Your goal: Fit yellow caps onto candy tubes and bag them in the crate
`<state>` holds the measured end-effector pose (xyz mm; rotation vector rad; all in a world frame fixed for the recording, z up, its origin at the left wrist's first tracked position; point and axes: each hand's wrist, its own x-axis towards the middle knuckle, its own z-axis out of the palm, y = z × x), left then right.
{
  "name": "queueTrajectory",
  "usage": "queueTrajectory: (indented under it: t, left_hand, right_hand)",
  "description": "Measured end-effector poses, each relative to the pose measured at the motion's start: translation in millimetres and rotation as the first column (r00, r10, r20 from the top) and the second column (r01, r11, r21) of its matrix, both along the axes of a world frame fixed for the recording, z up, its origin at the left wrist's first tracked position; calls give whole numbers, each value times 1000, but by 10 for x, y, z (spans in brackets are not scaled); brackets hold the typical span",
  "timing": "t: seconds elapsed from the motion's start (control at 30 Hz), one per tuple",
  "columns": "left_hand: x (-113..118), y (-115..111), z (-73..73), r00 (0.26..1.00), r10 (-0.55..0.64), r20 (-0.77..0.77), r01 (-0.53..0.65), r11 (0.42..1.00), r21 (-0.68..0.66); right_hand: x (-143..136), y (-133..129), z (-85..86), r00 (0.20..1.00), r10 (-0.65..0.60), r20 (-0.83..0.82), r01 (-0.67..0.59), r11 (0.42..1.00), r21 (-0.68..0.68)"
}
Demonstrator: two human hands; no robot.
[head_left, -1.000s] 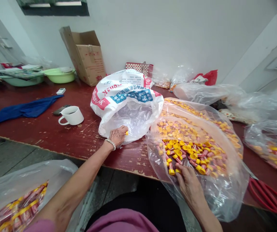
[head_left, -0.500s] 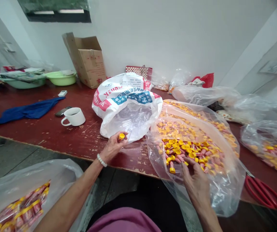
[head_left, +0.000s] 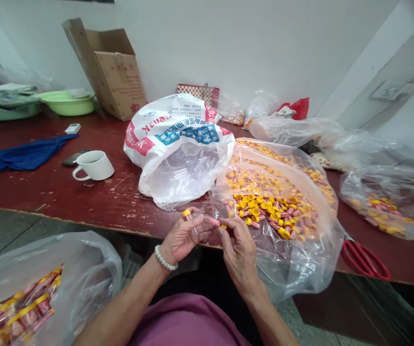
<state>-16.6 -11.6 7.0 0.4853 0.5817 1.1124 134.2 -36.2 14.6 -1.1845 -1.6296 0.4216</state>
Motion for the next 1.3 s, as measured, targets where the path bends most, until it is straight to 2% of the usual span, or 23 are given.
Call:
queueTrajectory:
  t: [0.1,0.17,0.27,0.33,0.43,0.53,0.67,0.8,1.0,1.17,1.3]
  left_hand:
    - [14,-114,5,981,-115,-155,119,993,15]
    - [39,-176,35,949,-211,-233,227,973,46]
    - [96,-227,90,932,-279,-232,305,948,85]
    - [123,-228,115,944,-269,-192,286,956,67]
    - [128,-205,117,960,-227,-163,236,971,37]
    - [117,-191,88,959,-241,-147,248,968,29]
    - [127,-197,45,957,-272,-99,270,962,-29]
    - [157,-210,42,959,-271,-88,265,962,-72]
    - [161,-244,66,963,-257,-77,256,966,-34]
    - [141,-234,141,972,-224,-78,226,974,17]
    - [131,-223,203,974,-217,-62,220,974,45]
  right_hand:
    - [78,39,-14,998,-20,-52,15,996,-91]
    - [109,58,2,998,17,-64,-27,987,-159]
    - [132,53,43,992,117,-55,-127,958,-255]
    - [148,30,65,988,150,-31,-152,949,-277]
    - [186,-12,71,975,207,79,-187,959,-213]
    - [212,-40,57,946,282,160,-250,948,-197]
    - [185,-67,50,946,257,198,-214,953,-216]
    - [148,-82,77,956,219,194,-175,960,-219]
    - [167,-55,115,945,290,153,-255,944,-211]
    - [134,-59,43,946,310,93,-288,937,-198]
    - [99,-76,-22,958,277,76,-258,946,-197]
